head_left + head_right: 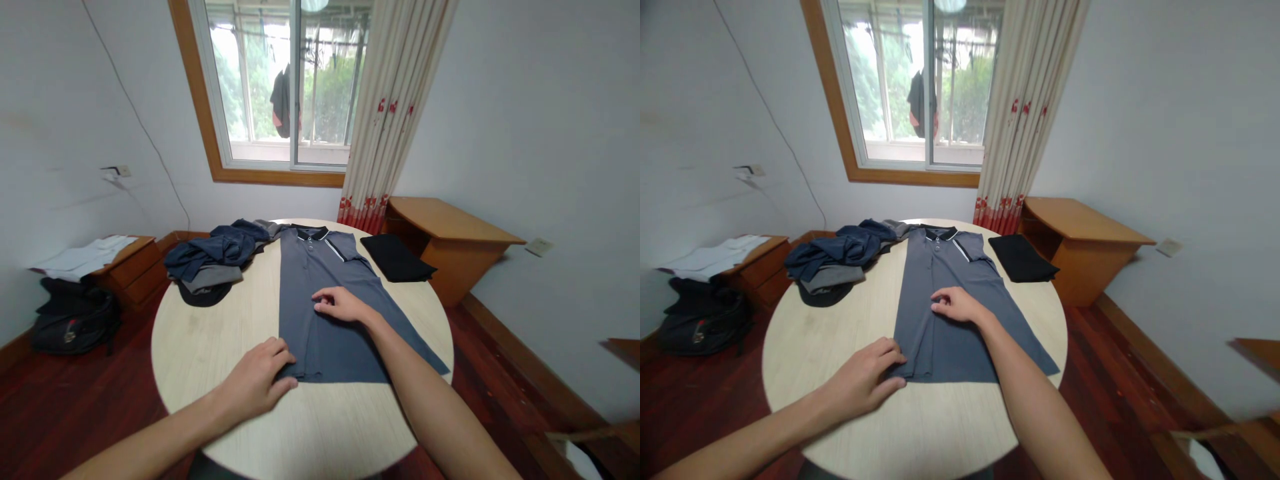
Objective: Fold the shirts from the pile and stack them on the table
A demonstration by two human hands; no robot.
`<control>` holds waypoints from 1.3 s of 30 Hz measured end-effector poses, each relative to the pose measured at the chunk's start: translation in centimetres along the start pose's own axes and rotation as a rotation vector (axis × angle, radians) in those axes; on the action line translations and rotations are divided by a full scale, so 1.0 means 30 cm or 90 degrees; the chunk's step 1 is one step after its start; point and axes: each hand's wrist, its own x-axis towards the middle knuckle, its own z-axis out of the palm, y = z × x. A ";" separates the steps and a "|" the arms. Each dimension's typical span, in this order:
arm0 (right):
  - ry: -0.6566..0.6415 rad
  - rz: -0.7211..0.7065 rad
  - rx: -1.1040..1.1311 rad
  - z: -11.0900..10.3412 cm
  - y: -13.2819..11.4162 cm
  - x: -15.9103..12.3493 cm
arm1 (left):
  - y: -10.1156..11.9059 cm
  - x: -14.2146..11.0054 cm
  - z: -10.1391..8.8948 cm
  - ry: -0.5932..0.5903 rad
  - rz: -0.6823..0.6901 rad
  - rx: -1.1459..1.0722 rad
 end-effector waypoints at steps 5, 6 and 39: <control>-0.253 0.101 0.191 0.012 -0.056 -0.031 | -0.020 0.004 0.004 -0.011 0.009 -0.062; -0.299 0.113 0.214 0.018 -0.067 -0.037 | -0.022 0.005 0.004 -0.011 0.010 -0.072; -0.442 -0.037 0.073 0.068 -0.204 -0.097 | -0.014 0.020 -0.154 -0.185 0.116 0.081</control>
